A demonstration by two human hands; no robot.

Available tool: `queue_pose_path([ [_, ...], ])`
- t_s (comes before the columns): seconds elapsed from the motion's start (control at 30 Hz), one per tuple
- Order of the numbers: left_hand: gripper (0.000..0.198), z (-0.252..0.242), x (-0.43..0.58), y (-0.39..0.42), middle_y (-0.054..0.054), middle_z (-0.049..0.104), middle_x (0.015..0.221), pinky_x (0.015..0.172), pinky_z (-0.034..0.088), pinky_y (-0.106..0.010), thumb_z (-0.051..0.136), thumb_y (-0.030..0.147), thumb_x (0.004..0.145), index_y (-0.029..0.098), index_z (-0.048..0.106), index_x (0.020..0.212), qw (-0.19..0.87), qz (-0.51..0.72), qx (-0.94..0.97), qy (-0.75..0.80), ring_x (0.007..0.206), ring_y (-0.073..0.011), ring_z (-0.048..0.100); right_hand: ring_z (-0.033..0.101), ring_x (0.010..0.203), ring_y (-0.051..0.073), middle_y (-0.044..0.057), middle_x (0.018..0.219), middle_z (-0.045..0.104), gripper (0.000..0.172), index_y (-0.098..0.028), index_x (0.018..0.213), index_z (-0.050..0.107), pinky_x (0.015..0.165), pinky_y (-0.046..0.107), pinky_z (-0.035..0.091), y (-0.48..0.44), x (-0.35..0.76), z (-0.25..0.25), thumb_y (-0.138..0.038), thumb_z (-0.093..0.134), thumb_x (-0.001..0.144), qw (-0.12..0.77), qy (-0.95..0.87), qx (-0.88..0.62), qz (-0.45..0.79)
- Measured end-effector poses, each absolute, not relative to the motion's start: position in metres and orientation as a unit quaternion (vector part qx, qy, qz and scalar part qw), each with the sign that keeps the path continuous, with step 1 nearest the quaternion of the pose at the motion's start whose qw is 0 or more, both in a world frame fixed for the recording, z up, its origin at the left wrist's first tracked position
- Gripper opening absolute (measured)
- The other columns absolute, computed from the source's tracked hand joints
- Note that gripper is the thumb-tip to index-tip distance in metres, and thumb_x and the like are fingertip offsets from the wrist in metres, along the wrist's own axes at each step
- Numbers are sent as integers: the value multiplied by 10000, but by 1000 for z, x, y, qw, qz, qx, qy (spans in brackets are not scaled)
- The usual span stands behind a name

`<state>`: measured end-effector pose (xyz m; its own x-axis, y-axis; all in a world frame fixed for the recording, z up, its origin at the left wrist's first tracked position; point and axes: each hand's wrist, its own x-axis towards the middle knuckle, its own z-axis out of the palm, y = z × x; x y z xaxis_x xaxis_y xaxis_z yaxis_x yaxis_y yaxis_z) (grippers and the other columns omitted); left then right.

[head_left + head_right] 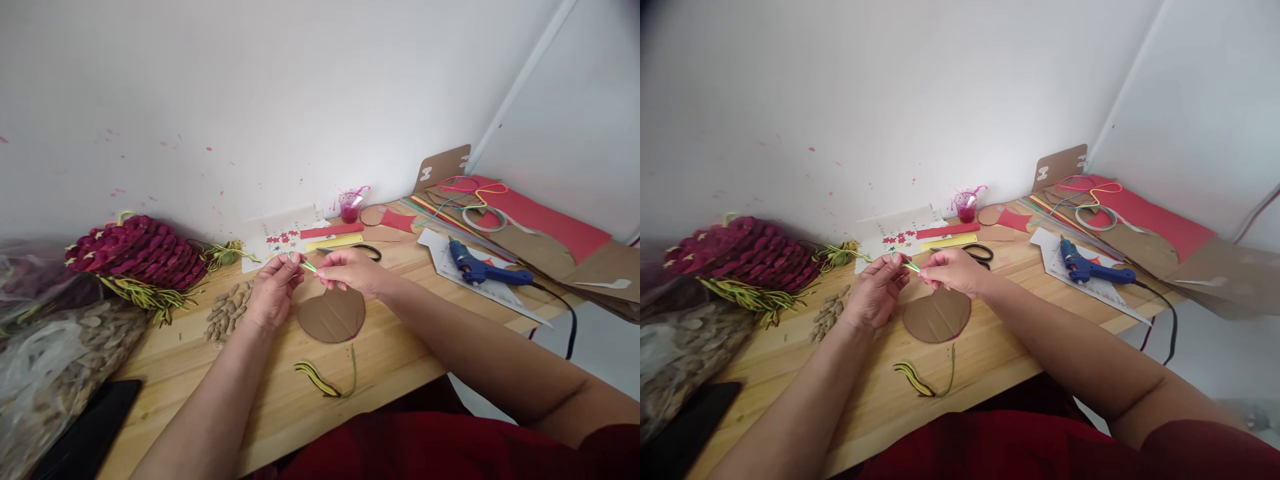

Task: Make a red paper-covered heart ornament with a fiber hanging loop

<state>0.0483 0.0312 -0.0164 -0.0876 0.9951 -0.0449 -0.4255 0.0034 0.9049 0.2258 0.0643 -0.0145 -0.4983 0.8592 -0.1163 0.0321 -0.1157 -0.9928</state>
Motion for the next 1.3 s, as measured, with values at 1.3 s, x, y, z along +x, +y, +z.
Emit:
queue_pose_path([
  [1.3, 372, -11, 57, 23, -19, 659, 652, 525, 451, -177, 931, 402, 538, 127, 729, 688, 587, 533, 350, 499, 544, -67, 545, 569, 548, 88, 15, 700, 653, 119, -151, 721, 672, 395, 187, 316, 56, 219, -10, -252, 677, 783, 318, -531, -402, 675],
])
